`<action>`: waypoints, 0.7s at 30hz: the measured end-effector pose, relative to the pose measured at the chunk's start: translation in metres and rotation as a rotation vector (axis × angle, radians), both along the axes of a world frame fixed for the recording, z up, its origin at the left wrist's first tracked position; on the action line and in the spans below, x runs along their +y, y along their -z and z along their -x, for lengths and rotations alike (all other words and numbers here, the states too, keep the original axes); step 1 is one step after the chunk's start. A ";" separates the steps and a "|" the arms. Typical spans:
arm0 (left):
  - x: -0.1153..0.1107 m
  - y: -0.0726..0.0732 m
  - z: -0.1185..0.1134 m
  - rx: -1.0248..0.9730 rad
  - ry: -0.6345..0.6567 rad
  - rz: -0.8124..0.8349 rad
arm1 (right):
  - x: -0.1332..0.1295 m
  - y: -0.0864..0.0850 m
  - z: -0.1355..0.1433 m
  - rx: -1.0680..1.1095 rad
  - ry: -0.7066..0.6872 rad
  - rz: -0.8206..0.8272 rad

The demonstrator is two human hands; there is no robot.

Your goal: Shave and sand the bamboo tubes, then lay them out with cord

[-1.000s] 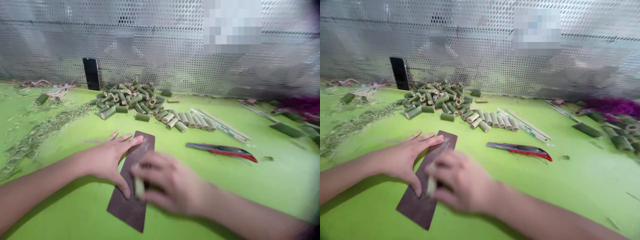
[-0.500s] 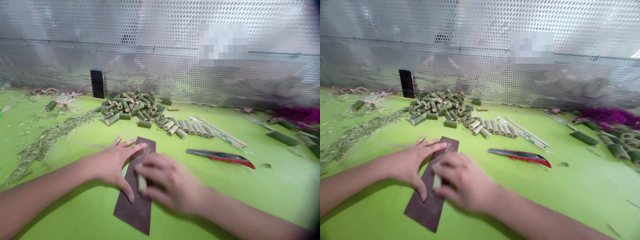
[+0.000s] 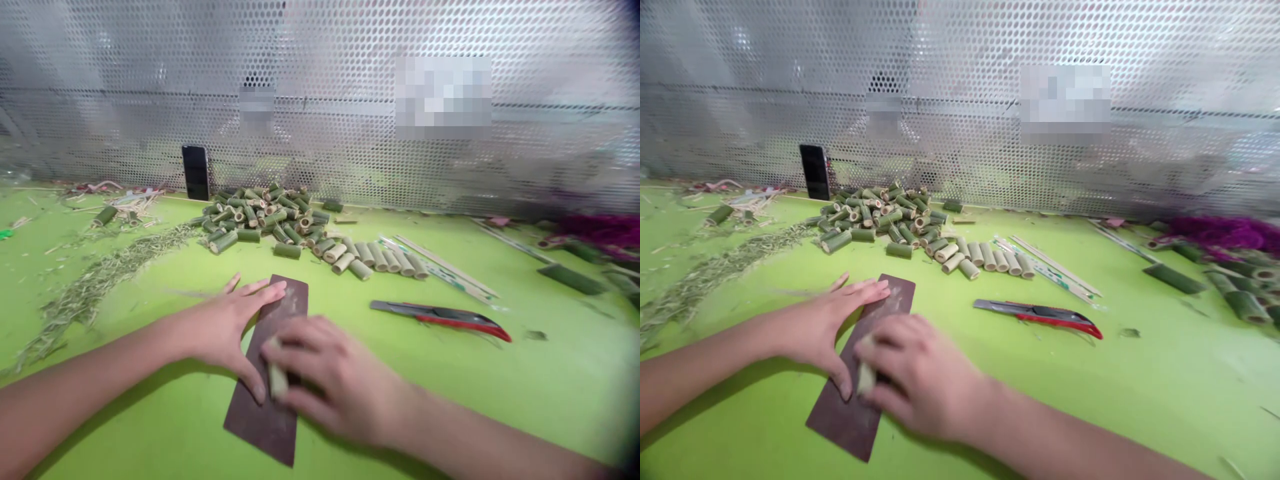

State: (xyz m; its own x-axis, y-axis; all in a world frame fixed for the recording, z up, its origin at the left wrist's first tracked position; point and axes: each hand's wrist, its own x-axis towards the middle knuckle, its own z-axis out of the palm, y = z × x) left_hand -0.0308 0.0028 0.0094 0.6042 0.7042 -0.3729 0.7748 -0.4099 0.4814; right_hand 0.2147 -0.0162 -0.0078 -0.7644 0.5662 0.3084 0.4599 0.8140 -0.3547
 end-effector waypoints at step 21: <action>-0.002 0.000 0.003 0.000 -0.018 0.003 | -0.009 -0.004 0.000 -0.008 0.071 0.020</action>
